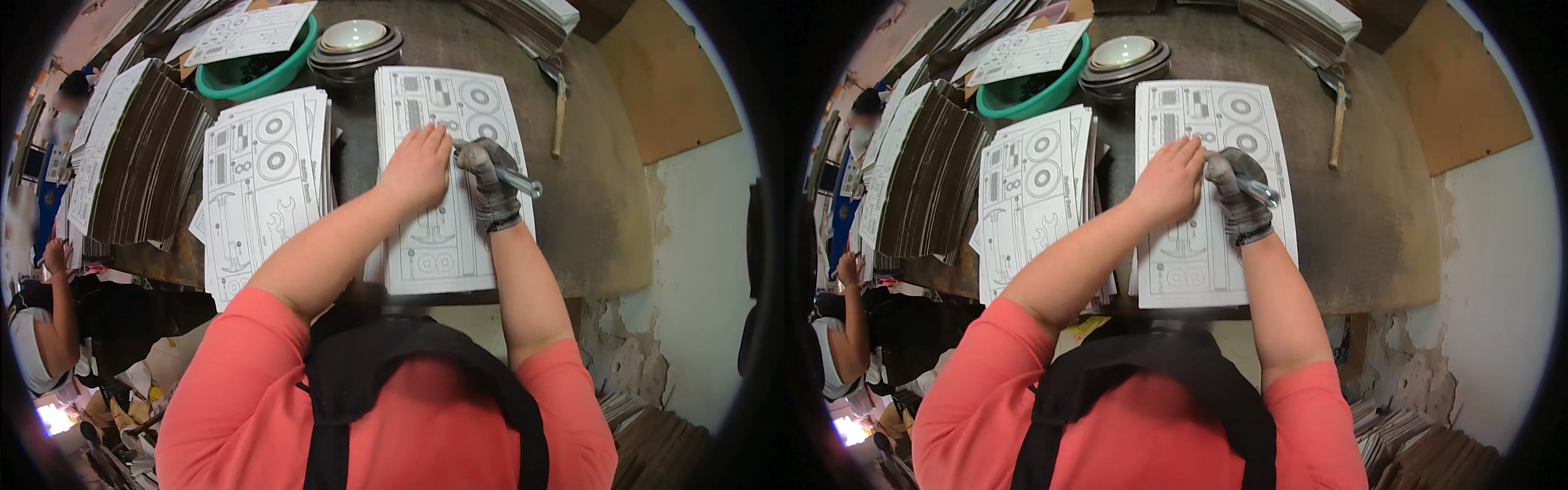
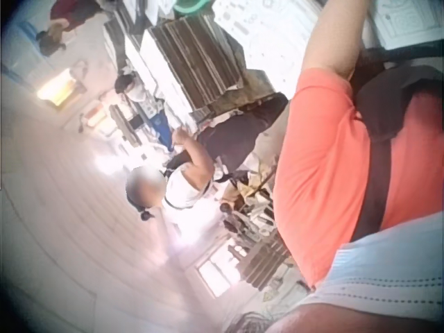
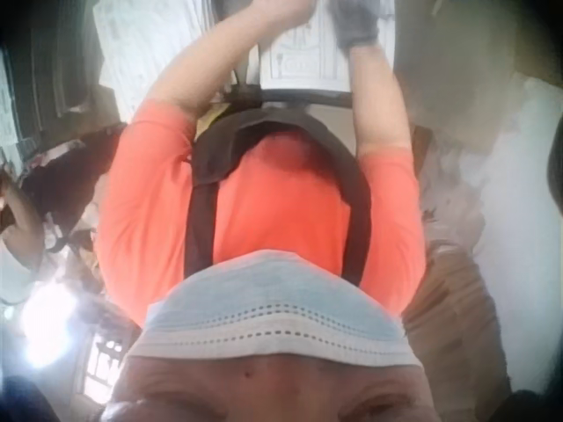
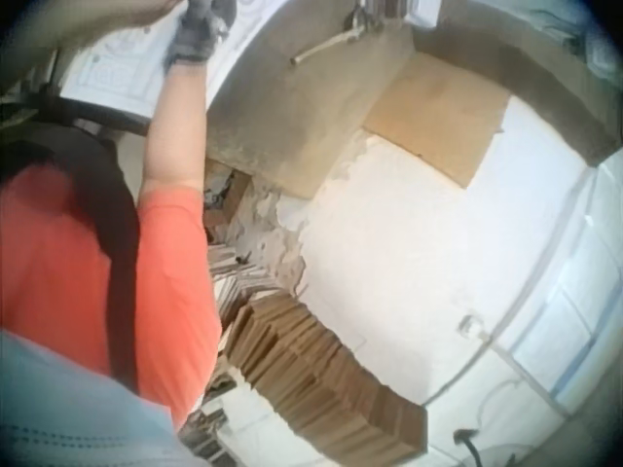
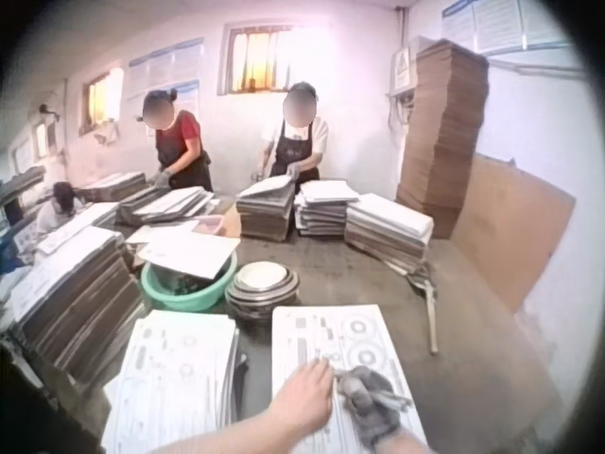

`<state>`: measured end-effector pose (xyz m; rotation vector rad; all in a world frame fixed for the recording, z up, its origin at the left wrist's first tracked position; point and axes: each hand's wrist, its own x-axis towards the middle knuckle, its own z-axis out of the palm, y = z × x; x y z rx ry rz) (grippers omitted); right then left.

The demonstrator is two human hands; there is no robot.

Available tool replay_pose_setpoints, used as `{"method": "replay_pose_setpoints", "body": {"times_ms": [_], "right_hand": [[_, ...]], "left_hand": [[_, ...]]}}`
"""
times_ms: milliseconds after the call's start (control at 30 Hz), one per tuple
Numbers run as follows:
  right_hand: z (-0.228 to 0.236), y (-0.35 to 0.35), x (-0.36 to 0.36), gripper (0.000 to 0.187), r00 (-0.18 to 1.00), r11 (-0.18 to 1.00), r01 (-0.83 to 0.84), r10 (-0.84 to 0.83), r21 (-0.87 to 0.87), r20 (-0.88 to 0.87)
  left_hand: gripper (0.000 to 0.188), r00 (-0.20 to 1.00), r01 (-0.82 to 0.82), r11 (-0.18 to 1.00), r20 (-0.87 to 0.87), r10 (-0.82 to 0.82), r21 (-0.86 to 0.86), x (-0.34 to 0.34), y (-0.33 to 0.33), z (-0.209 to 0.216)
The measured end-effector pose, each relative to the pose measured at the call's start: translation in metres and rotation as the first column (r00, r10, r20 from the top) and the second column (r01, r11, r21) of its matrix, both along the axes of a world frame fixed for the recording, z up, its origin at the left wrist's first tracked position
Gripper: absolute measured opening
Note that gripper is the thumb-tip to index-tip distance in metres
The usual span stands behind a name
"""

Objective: The person repeatedly picks up printed paper sheets from a stack and places them onto a separate pile on the table. The hands move the sheets one at a time, aligning them as they build a new stack.

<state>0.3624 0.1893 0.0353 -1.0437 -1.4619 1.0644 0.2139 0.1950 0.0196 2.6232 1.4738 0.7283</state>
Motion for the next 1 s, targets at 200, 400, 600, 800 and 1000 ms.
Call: {"method": "replay_pose_setpoints", "body": {"times_ms": [200,400,600,800,1000], "right_hand": [[0.013,-0.126,0.014,0.025,0.608,0.986,-0.131,-0.003,0.104,0.794],[0.013,-0.183,0.026,0.02,0.99,0.987,-0.141,0.139,-0.076,-0.031],[0.015,-0.167,0.062,0.039,0.915,0.99,0.14,-0.128,0.002,-0.383],[0.063,-0.142,0.085,0.038,0.875,0.937,0.182,-0.016,0.299,-0.483],[0.071,-0.115,0.104,0.033,0.852,0.902,0.192,0.042,0.387,-0.521]], "left_hand": [[0.04,0.995,-0.044,0.999,-0.086,0.042,-0.018,0.001,-0.001,-0.001],[0.044,0.993,-0.026,0.995,-0.114,0.014,-0.101,0.001,-0.001,0.005],[0.041,0.945,0.303,0.952,0.141,-0.295,-0.041,0.011,-0.071,0.034],[0.043,0.898,0.397,0.918,-0.204,-0.39,-0.004,0.027,-0.144,0.046],[0.05,0.985,0.111,0.978,-0.147,-0.085,0.178,-0.028,-0.142,0.099]]}}
